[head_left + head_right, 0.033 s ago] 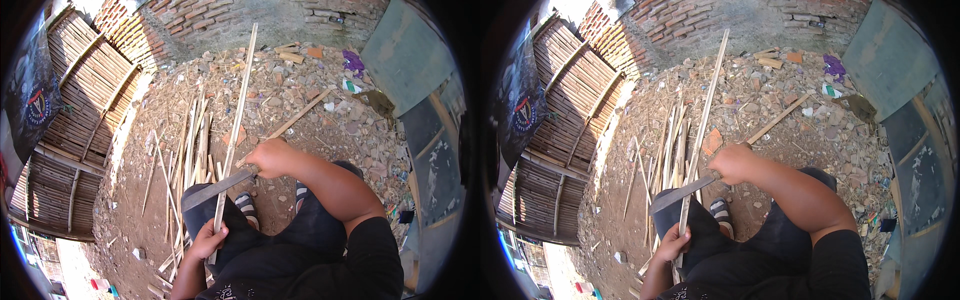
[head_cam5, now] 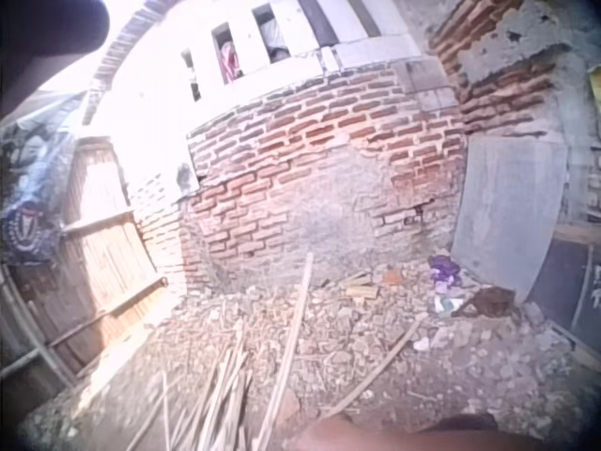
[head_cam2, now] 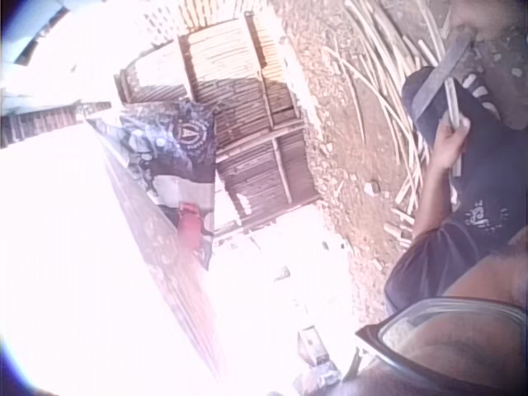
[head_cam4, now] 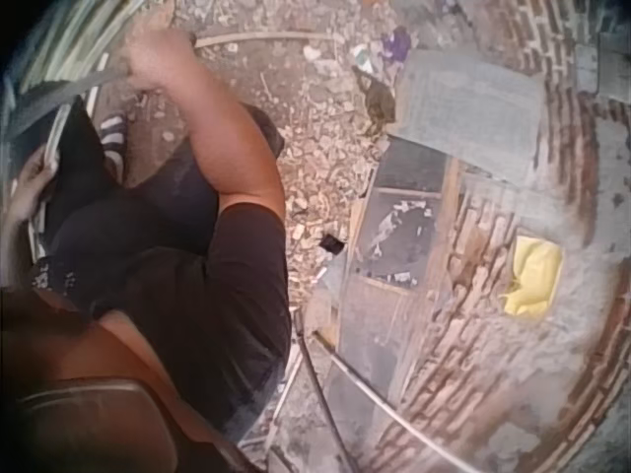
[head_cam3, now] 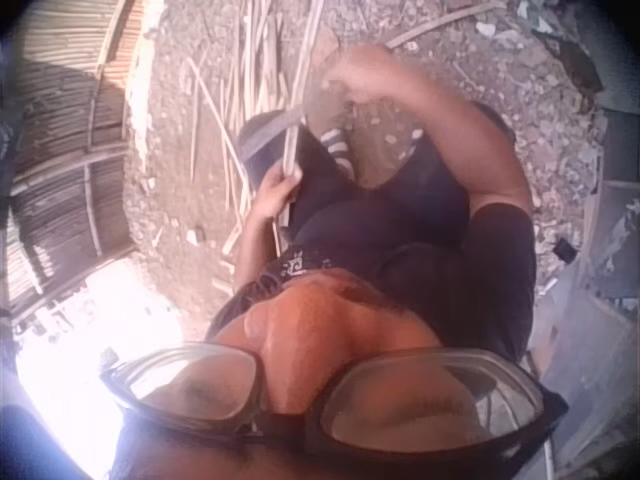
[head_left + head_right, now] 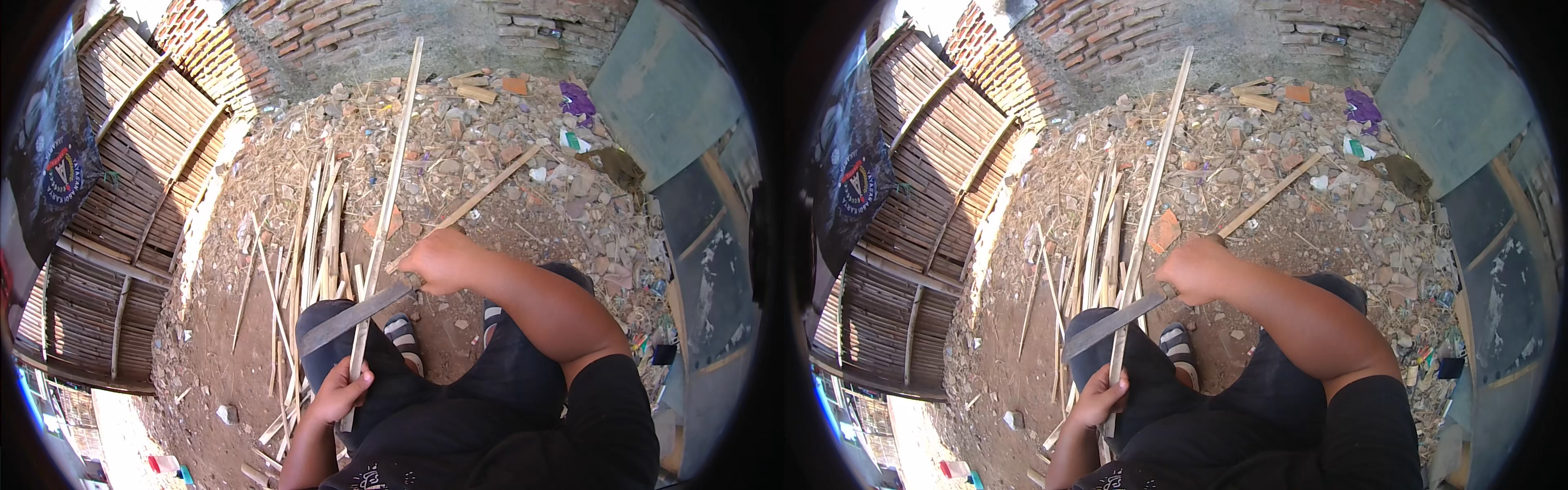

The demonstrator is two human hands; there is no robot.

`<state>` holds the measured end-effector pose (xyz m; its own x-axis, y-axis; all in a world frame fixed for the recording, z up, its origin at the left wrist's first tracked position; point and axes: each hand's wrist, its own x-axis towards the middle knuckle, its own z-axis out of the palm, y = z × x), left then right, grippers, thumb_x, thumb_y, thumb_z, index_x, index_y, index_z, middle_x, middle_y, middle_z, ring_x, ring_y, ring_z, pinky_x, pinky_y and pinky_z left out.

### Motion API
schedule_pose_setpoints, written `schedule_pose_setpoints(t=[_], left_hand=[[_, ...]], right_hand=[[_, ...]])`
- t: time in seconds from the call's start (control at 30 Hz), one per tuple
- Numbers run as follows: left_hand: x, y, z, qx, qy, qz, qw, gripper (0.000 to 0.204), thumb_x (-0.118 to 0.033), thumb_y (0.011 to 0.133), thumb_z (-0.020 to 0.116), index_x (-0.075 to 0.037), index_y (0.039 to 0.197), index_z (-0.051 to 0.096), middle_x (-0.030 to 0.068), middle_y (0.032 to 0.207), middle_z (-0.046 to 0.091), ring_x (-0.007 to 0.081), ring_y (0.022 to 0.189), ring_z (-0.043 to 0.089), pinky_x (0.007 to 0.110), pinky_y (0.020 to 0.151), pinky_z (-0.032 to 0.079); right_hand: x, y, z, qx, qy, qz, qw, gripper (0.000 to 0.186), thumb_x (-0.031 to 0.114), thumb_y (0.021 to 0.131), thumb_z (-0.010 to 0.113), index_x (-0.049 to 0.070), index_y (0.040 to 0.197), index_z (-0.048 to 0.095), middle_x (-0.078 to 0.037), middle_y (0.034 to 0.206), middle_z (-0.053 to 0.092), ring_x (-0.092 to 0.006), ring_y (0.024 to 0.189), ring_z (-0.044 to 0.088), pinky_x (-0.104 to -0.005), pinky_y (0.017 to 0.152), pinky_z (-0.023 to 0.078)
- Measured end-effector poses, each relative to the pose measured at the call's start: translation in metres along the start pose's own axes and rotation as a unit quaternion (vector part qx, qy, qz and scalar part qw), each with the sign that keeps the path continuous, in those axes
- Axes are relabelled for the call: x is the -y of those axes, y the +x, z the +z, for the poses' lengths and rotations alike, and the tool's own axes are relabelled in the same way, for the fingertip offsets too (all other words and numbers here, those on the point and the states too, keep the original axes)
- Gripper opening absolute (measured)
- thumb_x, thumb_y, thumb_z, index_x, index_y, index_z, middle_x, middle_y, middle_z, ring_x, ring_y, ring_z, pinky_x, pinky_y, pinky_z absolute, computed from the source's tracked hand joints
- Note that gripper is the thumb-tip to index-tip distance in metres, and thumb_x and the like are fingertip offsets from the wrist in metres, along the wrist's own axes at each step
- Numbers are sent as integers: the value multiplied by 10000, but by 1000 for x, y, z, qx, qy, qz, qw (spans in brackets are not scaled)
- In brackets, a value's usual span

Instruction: The person shaves a strip of wood with a machete, removing thin slivers from the surface and edges.

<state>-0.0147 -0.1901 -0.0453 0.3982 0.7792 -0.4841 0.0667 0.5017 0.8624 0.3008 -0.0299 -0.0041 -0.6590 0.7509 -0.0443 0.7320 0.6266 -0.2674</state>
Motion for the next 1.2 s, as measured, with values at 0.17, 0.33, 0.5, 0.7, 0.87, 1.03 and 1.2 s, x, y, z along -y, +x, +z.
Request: schedule_pose_setpoints(t=[0.17,0.33,0.5,0.7,0.87,1.03,1.2], left_hand=[[2,-1,-2,-6,38,-3,999,272,-321,1010,711,-129,1015,519,-54,681,452,63,514,396,242,466,310],[-1,2,0,-8,22,4,1000,272,-321,1010,710,-130,1011,516,-52,682,460,63,515,406,244,467,316],[2,1,0,-10,5,21,1000,256,-308,1016,703,-128,1027,521,-54,682,458,59,516,399,246,464,302],[1,0,1,-4,15,8,1000,235,-295,1023,692,-123,1048,533,-59,686,448,54,519,382,244,465,286],[-1,-2,3,-14,23,-3,1000,237,-285,1020,697,-122,1034,525,-57,684,445,53,519,385,241,462,283],[-2,1,1,0,21,-2,1000,231,-268,1023,693,-131,1008,507,-56,669,436,57,503,382,246,451,272],[0,0,-3,3,-28,-8,1000,217,-253,1025,689,-141,1011,504,-53,658,432,65,492,381,252,445,263]], right_hand=[[-20,0,-10,-10,17,49,999,271,258,776,783,149,1019,738,-146,904,728,-366,945,724,-515,796,580],[-72,-6,3,-115,81,153,978,356,306,799,792,147,1114,746,-161,967,739,-377,961,717,-506,823,575],[-66,-1,9,-83,75,133,985,363,298,796,786,150,1124,742,-153,983,742,-384,967,715,-509,816,577],[-16,0,8,-58,21,-13,998,279,189,715,772,133,985,730,-145,808,712,-380,830,719,-522,712,560],[1,2,6,-14,10,-45,999,306,196,722,778,135,1019,738,-156,814,711,-387,842,717,-525,716,555],[-59,3,4,-74,86,116,987,349,294,819,787,122,1119,742,-175,987,743,-385,971,719,-507,822,575],[-76,-1,5,-102,97,171,975,395,341,840,794,100,1148,742,-198,996,740,-392,970,715,-504,831,569]])
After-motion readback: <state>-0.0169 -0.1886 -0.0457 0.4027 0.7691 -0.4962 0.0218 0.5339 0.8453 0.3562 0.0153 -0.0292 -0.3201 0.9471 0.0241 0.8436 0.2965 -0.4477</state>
